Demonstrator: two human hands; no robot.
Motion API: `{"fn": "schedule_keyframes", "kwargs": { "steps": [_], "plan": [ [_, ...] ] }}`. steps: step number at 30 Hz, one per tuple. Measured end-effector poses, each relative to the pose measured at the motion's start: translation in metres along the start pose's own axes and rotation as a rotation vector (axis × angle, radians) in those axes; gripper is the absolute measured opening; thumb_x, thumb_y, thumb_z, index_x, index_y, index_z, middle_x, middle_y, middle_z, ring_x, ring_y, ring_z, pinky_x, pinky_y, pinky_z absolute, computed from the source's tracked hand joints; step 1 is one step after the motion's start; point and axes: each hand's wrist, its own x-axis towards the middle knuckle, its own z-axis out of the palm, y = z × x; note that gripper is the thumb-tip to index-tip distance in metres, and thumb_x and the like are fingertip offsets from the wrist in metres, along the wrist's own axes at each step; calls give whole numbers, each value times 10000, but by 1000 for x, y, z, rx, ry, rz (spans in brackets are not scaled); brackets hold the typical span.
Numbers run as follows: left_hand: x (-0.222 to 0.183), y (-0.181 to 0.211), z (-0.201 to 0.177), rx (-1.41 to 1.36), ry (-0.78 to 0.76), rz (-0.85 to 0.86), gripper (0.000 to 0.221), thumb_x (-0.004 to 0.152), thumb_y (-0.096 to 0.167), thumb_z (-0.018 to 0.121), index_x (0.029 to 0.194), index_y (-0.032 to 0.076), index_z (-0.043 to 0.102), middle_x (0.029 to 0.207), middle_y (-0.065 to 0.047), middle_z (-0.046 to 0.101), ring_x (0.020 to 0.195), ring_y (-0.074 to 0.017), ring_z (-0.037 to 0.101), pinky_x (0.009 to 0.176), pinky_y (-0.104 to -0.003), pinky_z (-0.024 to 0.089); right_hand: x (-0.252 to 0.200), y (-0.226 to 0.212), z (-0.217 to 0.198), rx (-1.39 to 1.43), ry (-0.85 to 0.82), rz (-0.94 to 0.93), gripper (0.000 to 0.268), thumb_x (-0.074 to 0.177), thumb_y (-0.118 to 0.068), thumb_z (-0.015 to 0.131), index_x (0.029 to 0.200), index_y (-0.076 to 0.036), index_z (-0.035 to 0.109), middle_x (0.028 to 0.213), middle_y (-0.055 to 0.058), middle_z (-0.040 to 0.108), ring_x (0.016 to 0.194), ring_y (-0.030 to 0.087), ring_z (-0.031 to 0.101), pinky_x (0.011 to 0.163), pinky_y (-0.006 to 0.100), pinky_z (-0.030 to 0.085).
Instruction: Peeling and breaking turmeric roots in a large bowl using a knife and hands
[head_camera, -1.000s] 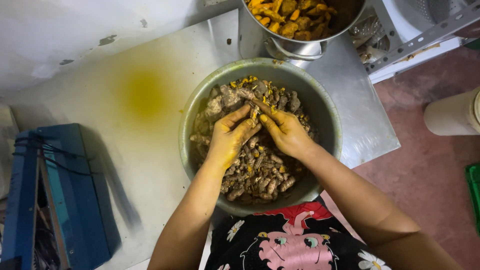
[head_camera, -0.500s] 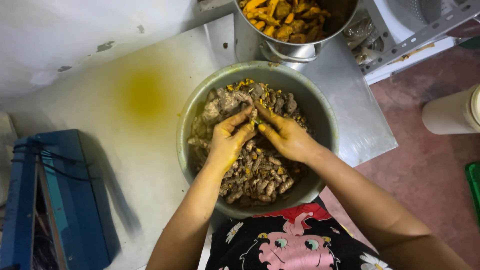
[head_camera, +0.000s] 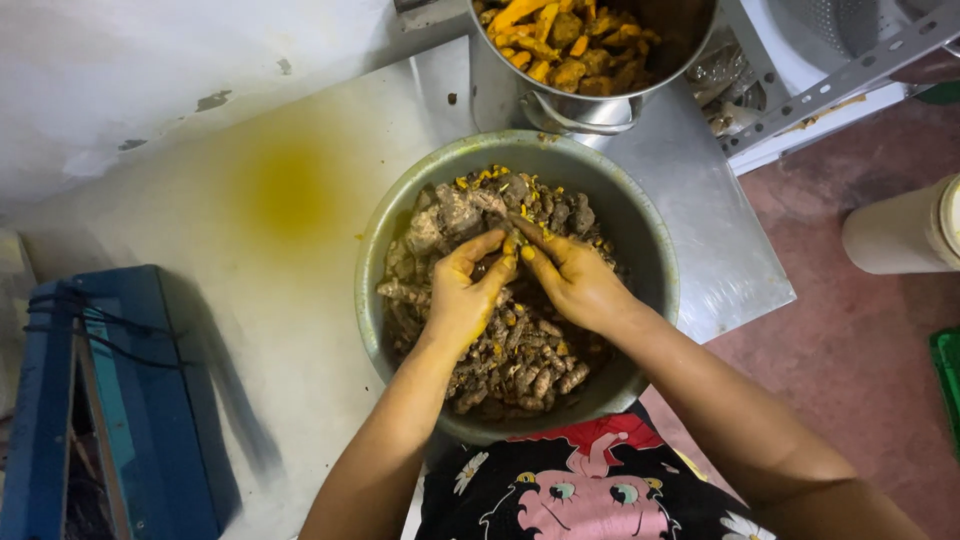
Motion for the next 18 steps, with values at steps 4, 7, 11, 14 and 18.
{"fn": "schedule_keyframes", "kwargs": {
  "steps": [4,7,11,14,18],
  "plan": [
    [3,13,0,-16,-47,1,411,902,-19,747,1307,34,698,1140,-158,766,721,-117,706,533,-218,631,-12,1,-5,-48,-115,39,439,1008,-243,596,1395,-37,604,1144,305,717,1092,506,662,885,625,544],
    [0,9,-1,-87,-50,-7,432,899,-30,756,1319,50,692,1095,-168,772,604,-96,661,449,-205,591,-9,-1,-8,-86,-146,23,416,1017,-269,594,1321,13,635,1135,304,723,1073,505,675,871,601,560],
    [1,-2,-8,-12,-51,-19,402,879,-11,791,1271,21,710,1064,-160,776,657,-105,671,433,-205,572,-8,21,0,-98,-135,78,339,1032,-302,588,1141,-7,716,1029,241,761,1018,452,710,829,534,583],
    [3,-10,-6,10,-23,-30,433,852,-22,817,1267,-28,695,1072,-186,754,773,-140,678,527,-246,610,-1,1,-2,-19,-67,69,307,1032,-261,601,1101,11,728,1036,243,761,1034,437,715,832,504,581],
    [-2,2,3,17,-57,44,536,843,-44,795,1357,43,669,1161,-115,747,1020,-128,655,836,-284,608,-5,-6,-5,29,-90,131,356,996,-273,629,1167,27,716,1055,289,745,1077,449,699,883,556,549]
  ]
}}
